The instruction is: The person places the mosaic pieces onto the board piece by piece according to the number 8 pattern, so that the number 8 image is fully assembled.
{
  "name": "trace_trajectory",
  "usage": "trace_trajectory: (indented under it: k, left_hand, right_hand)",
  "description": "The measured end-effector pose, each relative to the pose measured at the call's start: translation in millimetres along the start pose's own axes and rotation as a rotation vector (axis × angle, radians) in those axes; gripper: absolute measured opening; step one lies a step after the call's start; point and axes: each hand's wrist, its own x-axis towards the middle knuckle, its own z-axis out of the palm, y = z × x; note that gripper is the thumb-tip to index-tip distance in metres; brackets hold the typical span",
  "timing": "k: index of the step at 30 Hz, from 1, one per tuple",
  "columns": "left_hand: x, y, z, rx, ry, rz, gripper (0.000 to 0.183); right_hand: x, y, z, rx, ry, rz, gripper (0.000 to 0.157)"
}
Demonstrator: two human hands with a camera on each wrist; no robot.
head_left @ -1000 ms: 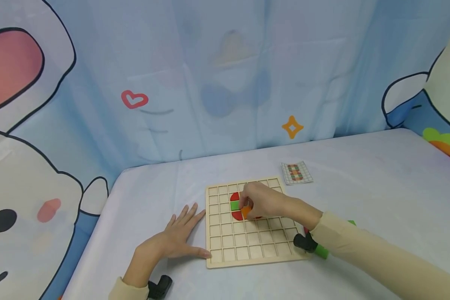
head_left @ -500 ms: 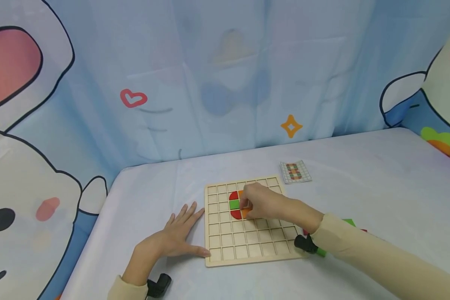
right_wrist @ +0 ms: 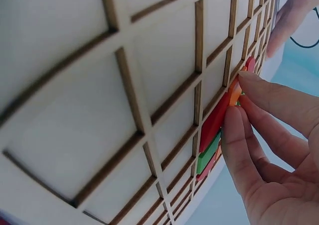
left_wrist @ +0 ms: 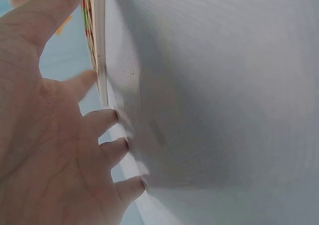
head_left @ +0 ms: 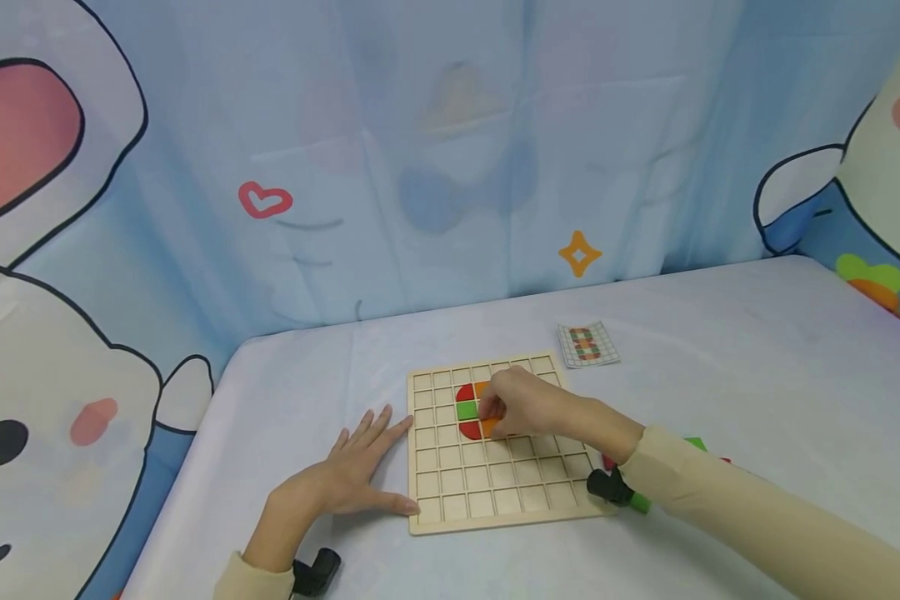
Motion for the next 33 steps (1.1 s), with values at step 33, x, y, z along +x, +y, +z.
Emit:
trace_trajectory:
  k: [33]
  left_hand:
    - [-3.9, 0.8, 0.7, -0.005, 0.007, 0.018, 0.113]
  right_hand:
    - [-134.2, 50.9, -22.8, 0.123, -0.006, -0.033, 0.021]
